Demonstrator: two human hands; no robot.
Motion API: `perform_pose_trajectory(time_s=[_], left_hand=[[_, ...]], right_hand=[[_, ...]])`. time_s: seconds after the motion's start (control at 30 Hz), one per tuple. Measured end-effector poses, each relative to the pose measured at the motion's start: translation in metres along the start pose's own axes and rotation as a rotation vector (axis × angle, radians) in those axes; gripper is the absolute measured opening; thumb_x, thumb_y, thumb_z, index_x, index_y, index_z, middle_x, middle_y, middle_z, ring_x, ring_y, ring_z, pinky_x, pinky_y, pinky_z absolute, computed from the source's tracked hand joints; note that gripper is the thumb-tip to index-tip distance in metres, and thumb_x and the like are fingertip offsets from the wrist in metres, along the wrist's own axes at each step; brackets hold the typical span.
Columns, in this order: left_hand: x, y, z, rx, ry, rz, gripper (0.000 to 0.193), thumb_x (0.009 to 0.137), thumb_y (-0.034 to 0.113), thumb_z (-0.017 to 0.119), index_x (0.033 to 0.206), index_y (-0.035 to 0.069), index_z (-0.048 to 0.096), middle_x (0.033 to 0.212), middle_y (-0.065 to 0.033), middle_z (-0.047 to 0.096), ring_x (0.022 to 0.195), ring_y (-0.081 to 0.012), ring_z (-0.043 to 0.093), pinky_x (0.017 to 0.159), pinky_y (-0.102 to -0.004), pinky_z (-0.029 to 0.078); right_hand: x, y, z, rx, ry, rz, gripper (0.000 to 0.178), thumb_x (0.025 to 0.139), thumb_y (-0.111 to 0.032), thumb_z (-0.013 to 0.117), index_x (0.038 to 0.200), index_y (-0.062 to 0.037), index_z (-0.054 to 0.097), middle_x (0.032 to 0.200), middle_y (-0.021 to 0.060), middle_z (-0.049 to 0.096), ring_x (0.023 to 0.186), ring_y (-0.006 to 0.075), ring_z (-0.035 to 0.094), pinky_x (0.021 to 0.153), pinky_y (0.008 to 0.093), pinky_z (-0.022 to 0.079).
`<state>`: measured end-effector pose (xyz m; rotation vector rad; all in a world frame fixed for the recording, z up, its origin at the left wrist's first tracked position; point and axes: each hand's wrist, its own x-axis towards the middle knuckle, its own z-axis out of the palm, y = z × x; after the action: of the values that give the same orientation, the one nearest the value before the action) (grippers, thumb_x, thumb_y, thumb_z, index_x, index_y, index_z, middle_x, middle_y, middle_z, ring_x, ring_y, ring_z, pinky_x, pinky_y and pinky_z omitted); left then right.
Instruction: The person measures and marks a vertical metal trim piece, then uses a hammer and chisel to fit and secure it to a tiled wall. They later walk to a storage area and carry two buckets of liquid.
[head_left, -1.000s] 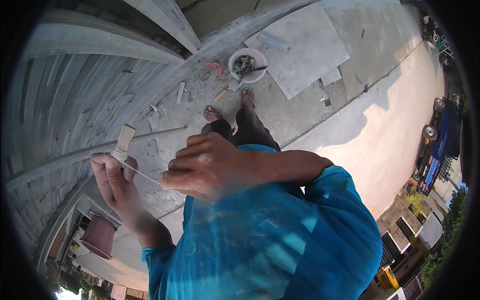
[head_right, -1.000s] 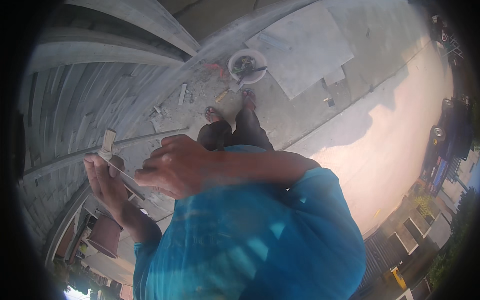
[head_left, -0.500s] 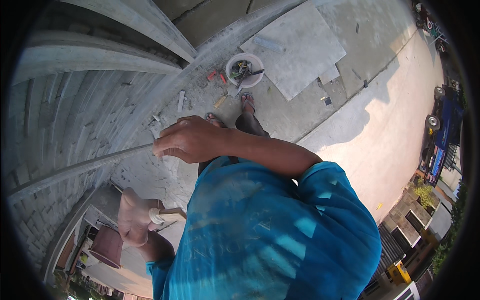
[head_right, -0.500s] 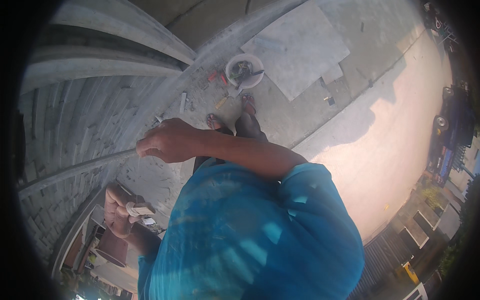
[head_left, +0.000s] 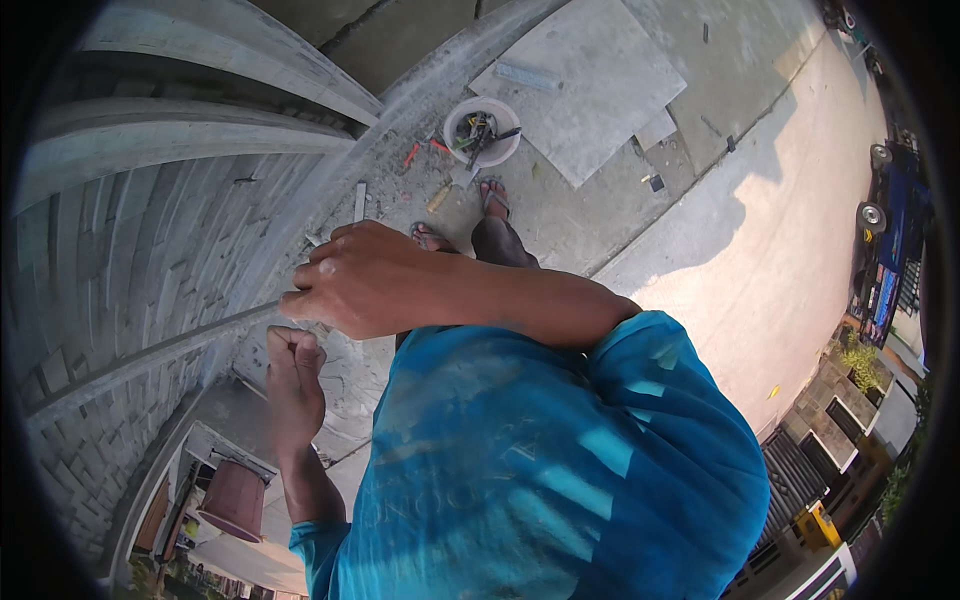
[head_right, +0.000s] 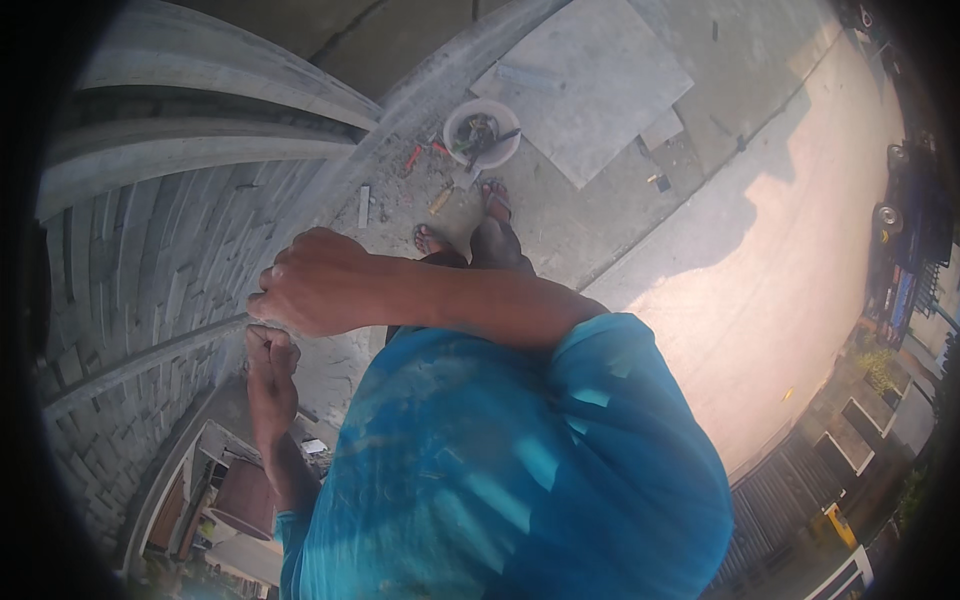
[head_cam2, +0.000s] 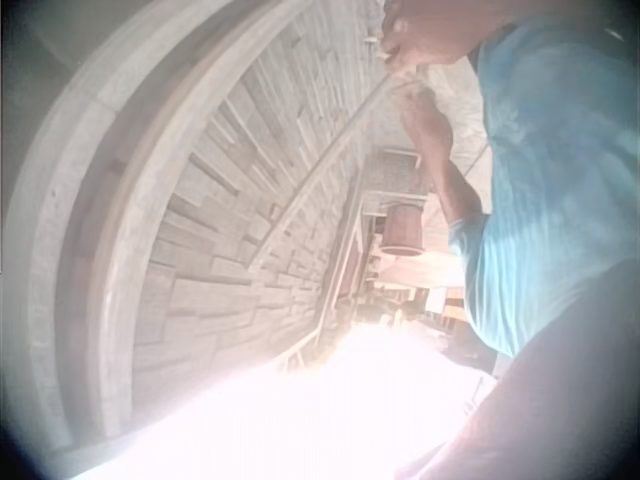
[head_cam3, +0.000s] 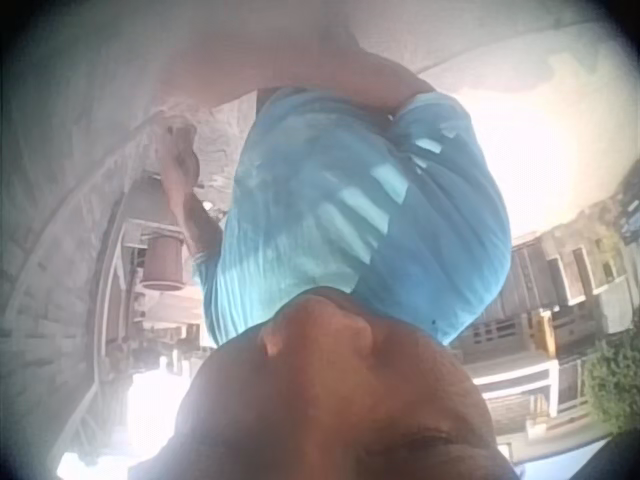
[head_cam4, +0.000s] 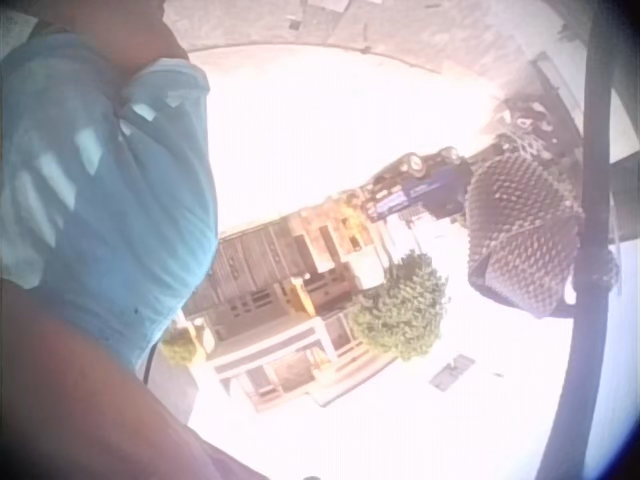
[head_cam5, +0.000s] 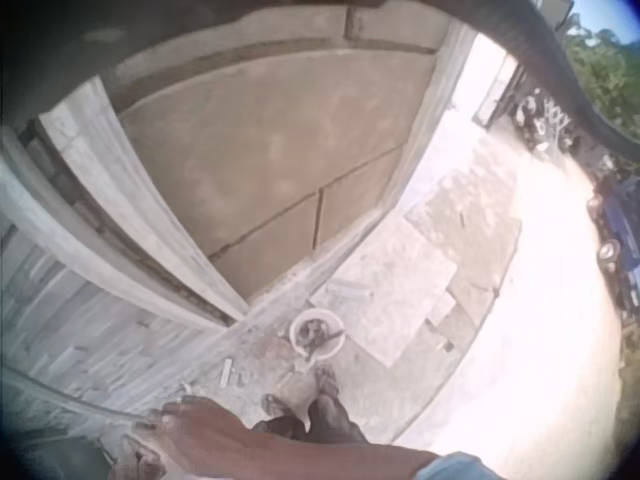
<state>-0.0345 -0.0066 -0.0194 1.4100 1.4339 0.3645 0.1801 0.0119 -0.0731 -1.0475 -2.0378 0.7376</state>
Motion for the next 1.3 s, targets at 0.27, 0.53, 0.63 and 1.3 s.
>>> perform_pose_trajectory(time_s=[0.27, 0.53, 0.63, 1.3], left_hand=[[-0.001, 0.004, 0.011, 0.047, 0.030, 0.051, 0.017, 0.105, 0.021, 0.047, 0.097, 0.006, 0.045, 0.082, -0.0028, 0.046, 0.069, -0.0075, 0.044, 0.063, -0.0243, 0.038], [-0.013, 0.011, -0.004, 0.076, -0.271, 0.149, 0.004, 0.099, 0.005, 0.050, 0.099, 0.002, 0.048, 0.079, -0.0136, 0.059, 0.065, -0.0199, 0.058, 0.066, -0.0278, 0.049], [0.005, -0.002, 0.003, 0.319, 0.009, 0.101, 0.010, 0.102, 0.010, 0.047, 0.098, 0.000, 0.046, 0.080, -0.0186, 0.062, 0.064, -0.0208, 0.061, 0.065, -0.0285, 0.050], [0.017, 0.010, 0.007, -0.491, -0.365, 0.104, 0.024, 0.107, 0.025, 0.045, 0.098, 0.003, 0.045, 0.077, -0.0051, 0.051, 0.066, -0.0123, 0.051, 0.060, -0.0279, 0.041]], right_hand=[[-0.004, 0.012, -0.011, 0.099, 0.102, -0.014, 0.011, 0.083, -0.017, 0.064, 0.088, -0.0091, 0.070, 0.069, 0.0072, 0.066, 0.067, 0.0251, 0.069, 0.061, 0.0401, 0.051], [-0.023, 0.017, 0.017, 0.276, 0.092, 0.032, 0.009, 0.088, -0.015, 0.061, 0.093, -0.0098, 0.066, 0.081, 0.0060, 0.070, 0.074, 0.0261, 0.070, 0.059, 0.0429, 0.053], [-0.031, -0.028, 0.000, 0.199, 0.023, -0.001, 0.008, 0.089, -0.013, 0.060, 0.093, -0.0098, 0.066, 0.082, 0.0076, 0.070, 0.074, 0.0286, 0.070, 0.059, 0.0439, 0.053], [-0.082, -0.004, 0.010, 0.135, -0.098, 0.280, 0.006, 0.091, -0.006, 0.063, 0.095, -0.0040, 0.066, 0.082, 0.0101, 0.069, 0.077, 0.0303, 0.068, 0.072, 0.0388, 0.052]])
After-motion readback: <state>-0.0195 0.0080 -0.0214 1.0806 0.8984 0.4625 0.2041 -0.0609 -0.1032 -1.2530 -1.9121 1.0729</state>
